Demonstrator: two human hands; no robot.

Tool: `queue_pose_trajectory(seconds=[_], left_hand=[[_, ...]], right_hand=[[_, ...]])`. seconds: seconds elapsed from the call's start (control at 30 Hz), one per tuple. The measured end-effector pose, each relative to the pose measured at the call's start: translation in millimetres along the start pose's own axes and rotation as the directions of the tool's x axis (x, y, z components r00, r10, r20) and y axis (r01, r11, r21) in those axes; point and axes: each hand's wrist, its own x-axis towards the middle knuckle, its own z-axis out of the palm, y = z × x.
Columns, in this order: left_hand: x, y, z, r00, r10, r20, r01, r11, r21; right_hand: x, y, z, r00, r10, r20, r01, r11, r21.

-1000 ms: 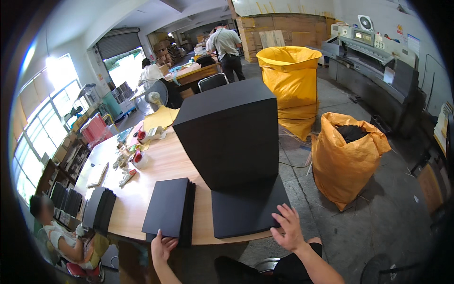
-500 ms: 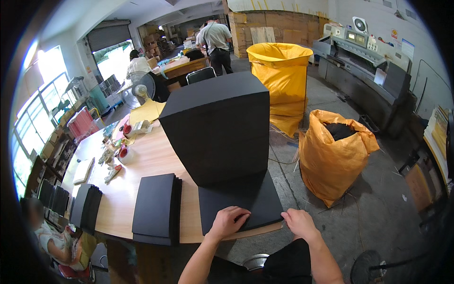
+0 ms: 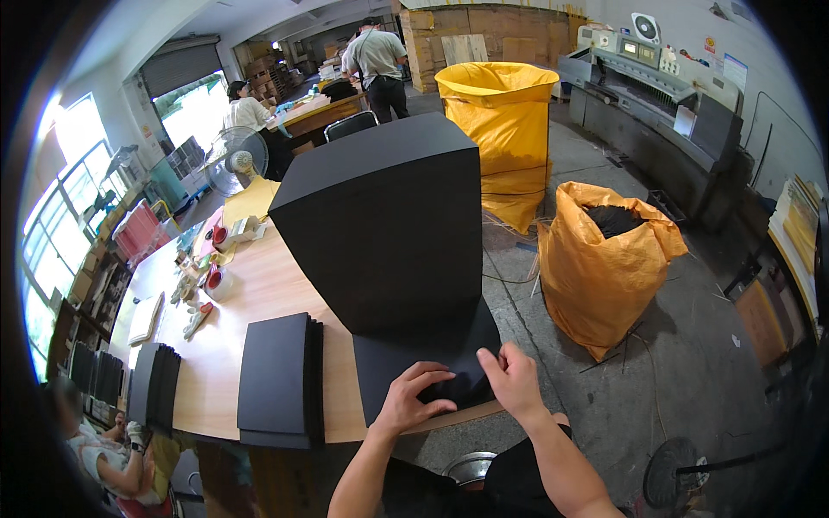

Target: The person repeatedly folds black rectangular sheets in half and stacks them on a table. The person handles the sheets one at a time, aligning edges and pressing the fold before placing each finished piece onto a growing stack.

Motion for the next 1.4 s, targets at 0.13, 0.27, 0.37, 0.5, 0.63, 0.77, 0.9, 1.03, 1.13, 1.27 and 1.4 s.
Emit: queue_pose_trajectory(seconds=[0.13,0.27,0.37,0.5,0.63,0.77,0.9,1.03,1.13,1.27,1.4], left_hand=[[1.8,0.4,-1.6,0.999,-0.031,0.007,0.031,0.999,-0.028],[-4.2,-9.0,-1.1,0.999,-0.047,0.012,0.047,0.998,-0.036],[-4.9,-12.4,-1.2,0.997,-0.072,0.017,0.073,0.995,-0.073],[-2.3,-0.8,3.4,0.975,-0.214,-0.059,0.196,0.954,-0.226],[-2.2,-6.5,0.9,0.994,-0.107,0.012,0.107,0.992,-0.059],[1.6,4.1,-1.4,1.0,-0.008,0.022,0.007,0.998,0.058],[-4.0,-7.2,0.7,1.0,-0.03,0.009,0.03,0.999,0.031],[-3.4,-3.9,2.2,0.996,-0.087,-0.028,0.086,0.996,-0.032],[-1.8,-1.9,8.0,0.988,-0.096,-0.122,0.094,0.995,-0.026],[0.6,-2.9,1.8,0.999,0.019,0.026,-0.02,0.998,0.062],[-2.2,-3.7,3.8,0.999,-0.033,0.018,0.032,0.999,0.04]], right_hand=[[2.5,-0.1,-4.0,0.877,0.365,0.313,-0.475,0.561,0.678],[0.5,6.9,-5.5,0.888,0.327,0.323,-0.458,0.557,0.693],[0.3,6.6,-10.0,0.888,0.331,0.32,-0.459,0.586,0.668],[-0.9,7.0,-8.3,0.957,0.236,0.168,-0.289,0.822,0.491],[3.1,10.6,0.4,0.975,0.182,0.126,-0.217,0.892,0.395],[9.1,4.7,-7.1,0.881,0.322,0.347,-0.474,0.6,0.644],[6.5,6.5,-10.3,0.876,0.323,0.357,-0.481,0.575,0.661],[1.8,7.0,-8.6,0.95,0.241,0.201,-0.312,0.794,0.522],[0.9,5.5,-5.1,0.987,0.123,0.107,-0.149,0.946,0.289],[6.4,2.8,-7.7,0.881,0.342,0.328,-0.473,0.585,0.659],[4.7,9.1,-5.0,0.886,0.329,0.326,-0.46,0.544,0.702]])
